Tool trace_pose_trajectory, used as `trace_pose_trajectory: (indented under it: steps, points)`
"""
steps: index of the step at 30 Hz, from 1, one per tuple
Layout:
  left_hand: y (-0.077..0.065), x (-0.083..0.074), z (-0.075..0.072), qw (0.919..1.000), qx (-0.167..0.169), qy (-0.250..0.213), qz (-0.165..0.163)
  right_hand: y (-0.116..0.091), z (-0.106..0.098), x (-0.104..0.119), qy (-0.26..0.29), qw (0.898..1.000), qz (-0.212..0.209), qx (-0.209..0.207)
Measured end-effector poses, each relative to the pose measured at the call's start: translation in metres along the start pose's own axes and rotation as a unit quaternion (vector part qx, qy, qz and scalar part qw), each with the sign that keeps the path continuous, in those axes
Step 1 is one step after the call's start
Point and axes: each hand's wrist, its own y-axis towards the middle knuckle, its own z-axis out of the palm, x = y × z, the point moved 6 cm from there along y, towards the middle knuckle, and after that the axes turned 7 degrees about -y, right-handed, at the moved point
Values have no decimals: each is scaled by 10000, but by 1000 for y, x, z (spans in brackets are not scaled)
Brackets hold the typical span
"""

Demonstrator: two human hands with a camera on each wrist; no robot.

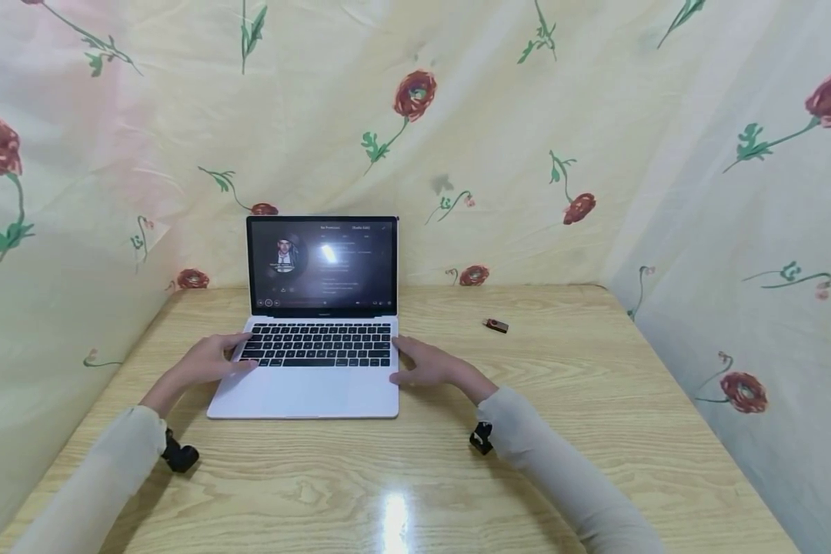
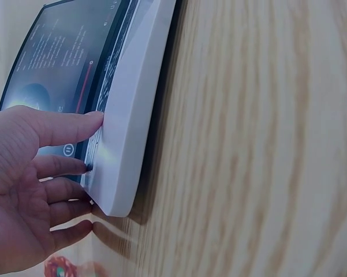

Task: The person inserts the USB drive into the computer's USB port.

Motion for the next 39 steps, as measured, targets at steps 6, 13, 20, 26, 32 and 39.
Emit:
trace_pose_trajectory:
  steps: [6, 13, 20, 26, 32, 39]
  points:
    - [-1, -2, 2, 10000, 45, 3, -39, -2, 1, -1, 23, 10000, -1, 16]
    - [1, -3, 3, 10000, 22, 26, -36, -4, 1, -2, 72, 10000, 54, 11]
    - [2, -4, 4, 10000, 17, 42, -30, -5, -1, -3, 114, 9999, 82, 70]
    - [1, -7, 4, 10000, -18, -20, -33, -4, -1, -6, 48, 9999, 110, 83]
    - [2, -9, 5, 10000, -83, 10, 14, -5, -2, -9, 59, 9999, 105, 86]
    - [3, -13, 7, 9999, -122, 74, 77, -8, -4, -13, 32, 9999, 129, 106]
